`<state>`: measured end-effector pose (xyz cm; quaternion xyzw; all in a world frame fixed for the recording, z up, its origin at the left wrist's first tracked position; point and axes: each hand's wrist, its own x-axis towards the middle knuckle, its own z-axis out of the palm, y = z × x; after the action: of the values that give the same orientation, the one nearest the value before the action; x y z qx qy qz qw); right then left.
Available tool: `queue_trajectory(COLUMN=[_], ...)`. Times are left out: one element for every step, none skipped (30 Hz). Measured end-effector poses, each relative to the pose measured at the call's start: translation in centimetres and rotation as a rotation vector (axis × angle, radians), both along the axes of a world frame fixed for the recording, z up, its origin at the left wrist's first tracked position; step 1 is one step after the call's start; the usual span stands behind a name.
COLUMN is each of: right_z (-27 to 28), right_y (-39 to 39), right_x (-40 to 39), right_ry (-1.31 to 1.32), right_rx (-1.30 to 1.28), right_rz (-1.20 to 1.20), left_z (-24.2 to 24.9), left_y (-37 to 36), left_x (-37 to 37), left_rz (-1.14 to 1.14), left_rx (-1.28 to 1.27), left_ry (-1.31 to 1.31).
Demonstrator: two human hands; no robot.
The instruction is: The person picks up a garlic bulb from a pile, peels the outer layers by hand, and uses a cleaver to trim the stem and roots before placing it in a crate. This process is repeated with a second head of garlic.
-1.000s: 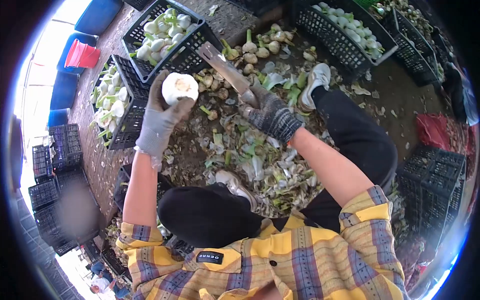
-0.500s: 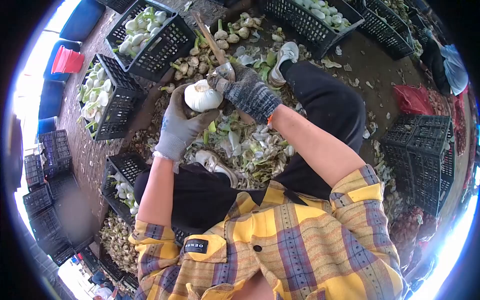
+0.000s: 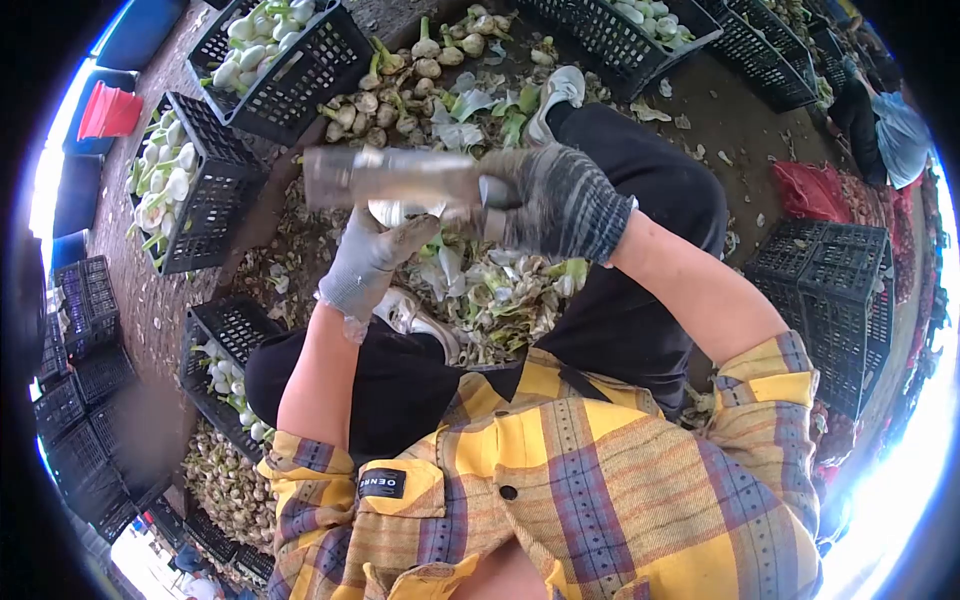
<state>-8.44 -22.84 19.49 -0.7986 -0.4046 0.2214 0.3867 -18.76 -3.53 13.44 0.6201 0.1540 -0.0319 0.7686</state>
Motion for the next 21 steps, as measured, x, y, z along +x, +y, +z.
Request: queue_trajectory(right_z=[1.1, 0.7, 0.2, -0.1, 0.0, 0.1, 0.0, 0.1, 0.4, 0.8, 1.0, 0.9, 0.8, 0.6, 0.5, 0.4, 0.3, 0.1, -0.1, -0.3, -0.3], right_y=[0.0, -0.1, -0.2, -0.2, -0.1, 0.0, 0.0, 0.0, 0.2, 0.4, 0.5, 0.4, 0.3, 0.3, 0.2, 0.1, -0.1, -0.2, -0.3, -0.3, -0.4], right_x=[0.0, 0.0, 0.1, 0.1, 0.1, 0.1, 0.1, 0.2, 0.1, 0.0, -0.1, -0.1, 0.0, 0.1, 0.2, 0.2, 0.3, 0.4, 0.4, 0.5, 0.8], right_ry=[-0.048, -0.111, -0.174, -0.237, -0.219, -0.233, -0.248, -0.263, -0.252, -0.239, -0.226, -0.218, -0.209, -0.201, -0.229, -0.256, -0.284, -0.275, -0.264, -0.255, -0.258], right_rx=[-0.153, -0.127, -0.099, -0.071, -0.123, -0.117, -0.111, -0.105, -0.136, -0.169, -0.202, -0.197, -0.191, -0.185, -0.154, -0.123, -0.093, -0.113, -0.133, -0.152, -0.157], right_rz=[0.096, 0.144, 0.192, 0.241, 0.248, 0.258, 0.269, 0.279, 0.291, 0.301, 0.312, 0.309, 0.307, 0.305, 0.299, 0.293, 0.287, 0.287, 0.287, 0.288, 0.289], left_z=[0.0, 0.1, 0.5, 0.7, 0.4, -0.1, -0.5, -1.0, -1.3, -1.5, -1.5, -1.5, -1.4, -1.3, -1.2, -1.0, -0.5, 0.6, 1.3, 1.0, 0.9], left_y=[0.4, 0.1, -0.3, -0.6, -0.4, -0.1, 0.1, 0.3, 0.4, 0.5, 0.3, 0.2, 0.1, 0.1, 0.1, 0.1, 0.0, -0.2, -0.4, -0.4, -0.5], left_x=[-0.1, -0.3, -0.7, -0.9, -0.9, -1.0, -1.0, -0.9, -0.5, -0.2, -0.1, 0.0, 0.0, 0.0, -0.1, -0.3, -0.5, -0.7, -0.8, -0.8, -0.8], left_rz=[-0.158, -0.107, -0.058, -0.007, -0.02, -0.031, -0.042, -0.052, -0.063, -0.076, -0.071, -0.067, -0.062, -0.073, -0.083, -0.092, -0.08, -0.067, -0.054, -0.074, -0.093], left_rx=[0.147, 0.083, 0.02, -0.042, -0.07, -0.098, -0.122, -0.147, -0.169, -0.192, -0.224, -0.256, -0.286, -0.294, -0.3, -0.307, -0.291, -0.275, -0.258, -0.145, -0.031], left_ry=[-0.056, -0.076, -0.096, -0.115, -0.152, -0.187, -0.194, -0.2, -0.179, -0.157, -0.141, -0.128, -0.114, -0.122, -0.131, -0.14, -0.094, -0.049, -0.003, -0.102, -0.2])
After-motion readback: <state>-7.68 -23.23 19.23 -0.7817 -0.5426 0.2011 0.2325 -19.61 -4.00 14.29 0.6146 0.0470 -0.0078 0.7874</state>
